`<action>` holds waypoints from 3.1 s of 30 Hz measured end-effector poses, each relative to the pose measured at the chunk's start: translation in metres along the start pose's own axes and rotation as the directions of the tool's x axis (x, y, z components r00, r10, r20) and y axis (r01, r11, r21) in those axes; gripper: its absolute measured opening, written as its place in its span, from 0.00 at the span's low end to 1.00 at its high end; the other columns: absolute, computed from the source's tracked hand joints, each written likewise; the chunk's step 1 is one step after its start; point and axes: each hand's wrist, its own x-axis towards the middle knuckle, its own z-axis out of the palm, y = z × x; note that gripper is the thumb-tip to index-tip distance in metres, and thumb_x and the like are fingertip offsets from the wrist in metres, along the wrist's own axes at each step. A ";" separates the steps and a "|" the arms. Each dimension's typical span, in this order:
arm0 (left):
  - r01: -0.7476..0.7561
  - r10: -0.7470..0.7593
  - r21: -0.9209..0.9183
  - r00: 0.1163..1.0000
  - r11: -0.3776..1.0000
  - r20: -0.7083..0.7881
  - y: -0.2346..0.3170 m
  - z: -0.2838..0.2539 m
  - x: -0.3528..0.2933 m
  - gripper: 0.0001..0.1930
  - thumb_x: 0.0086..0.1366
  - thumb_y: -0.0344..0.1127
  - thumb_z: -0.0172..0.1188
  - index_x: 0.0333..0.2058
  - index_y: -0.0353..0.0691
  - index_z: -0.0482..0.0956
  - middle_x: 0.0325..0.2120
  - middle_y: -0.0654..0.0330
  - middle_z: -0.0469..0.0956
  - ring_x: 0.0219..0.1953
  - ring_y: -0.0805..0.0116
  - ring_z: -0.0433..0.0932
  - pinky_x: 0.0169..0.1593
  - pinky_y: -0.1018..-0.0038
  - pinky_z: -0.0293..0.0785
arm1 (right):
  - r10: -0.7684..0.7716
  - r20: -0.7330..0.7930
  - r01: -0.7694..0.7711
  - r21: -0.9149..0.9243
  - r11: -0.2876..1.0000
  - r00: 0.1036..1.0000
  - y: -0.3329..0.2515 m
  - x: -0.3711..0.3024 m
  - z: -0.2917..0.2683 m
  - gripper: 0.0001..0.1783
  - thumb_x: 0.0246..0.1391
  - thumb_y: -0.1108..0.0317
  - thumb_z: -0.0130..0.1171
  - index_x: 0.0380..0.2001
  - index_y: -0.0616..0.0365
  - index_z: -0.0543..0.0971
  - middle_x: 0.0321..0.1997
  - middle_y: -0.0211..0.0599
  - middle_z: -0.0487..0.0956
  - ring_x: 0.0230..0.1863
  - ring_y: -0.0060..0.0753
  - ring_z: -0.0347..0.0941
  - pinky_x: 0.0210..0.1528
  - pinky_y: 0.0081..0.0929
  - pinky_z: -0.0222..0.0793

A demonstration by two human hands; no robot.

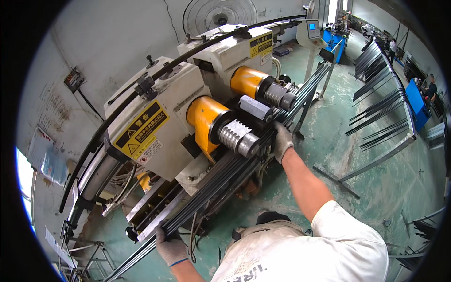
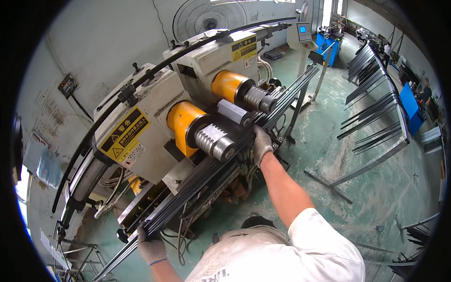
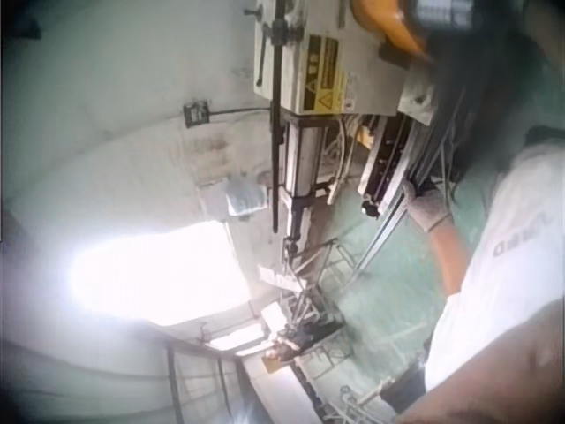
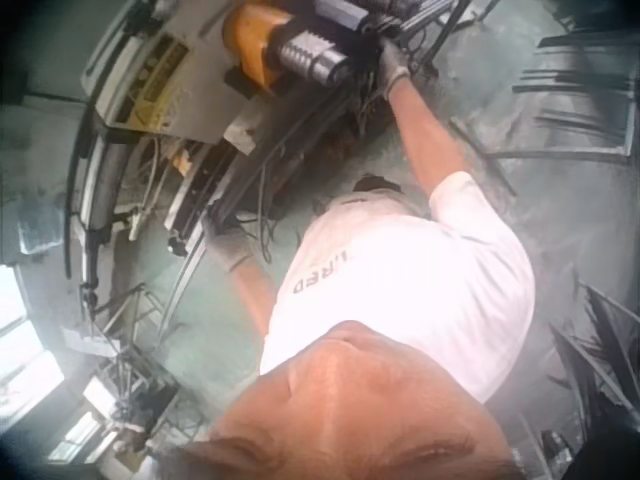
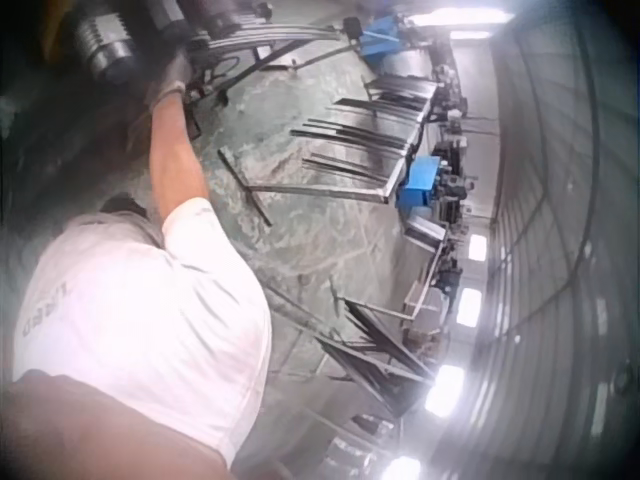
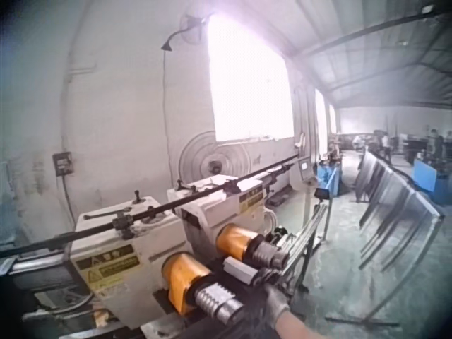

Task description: The person repeatedly picks up bundles of long metal rods, feeds them into a bending machine, and removes the bent rods. The person also uses a handheld tool to bend a single rod on a wooden board and places the finished pieces on a metal rack.

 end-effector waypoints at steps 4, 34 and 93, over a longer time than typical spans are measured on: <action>0.112 -0.112 -0.049 0.994 0.993 -0.013 -0.046 0.044 0.005 0.18 0.81 0.40 0.62 0.58 0.30 0.83 0.58 0.48 0.85 0.62 0.49 0.83 0.72 0.49 0.79 | 0.033 -0.012 -0.034 -0.067 0.997 0.999 0.013 0.031 -0.010 0.21 0.65 0.52 0.65 0.53 0.54 0.85 0.47 0.37 0.86 0.46 0.42 0.81 0.47 0.47 0.80; 0.045 -0.050 -0.080 0.997 0.996 -0.064 -0.072 0.048 0.018 0.20 0.80 0.41 0.64 0.63 0.35 0.82 0.62 0.51 0.85 0.65 0.50 0.82 0.75 0.47 0.73 | -0.111 -0.040 0.104 -0.149 0.983 0.993 0.023 0.046 -0.013 0.24 0.71 0.46 0.67 0.49 0.59 0.86 0.41 0.32 0.84 0.39 0.29 0.78 0.43 0.34 0.74; -0.367 0.400 0.161 0.815 0.916 -0.419 0.306 -0.292 -0.005 0.28 0.86 0.51 0.52 0.76 0.46 0.66 0.64 0.48 0.79 0.60 0.44 0.84 0.62 0.40 0.86 | 0.231 -0.186 -0.226 -0.961 0.160 0.955 0.239 -0.118 -0.288 0.23 0.71 0.56 0.66 0.57 0.65 0.83 0.39 0.40 0.88 0.34 0.34 0.80 0.32 0.34 0.71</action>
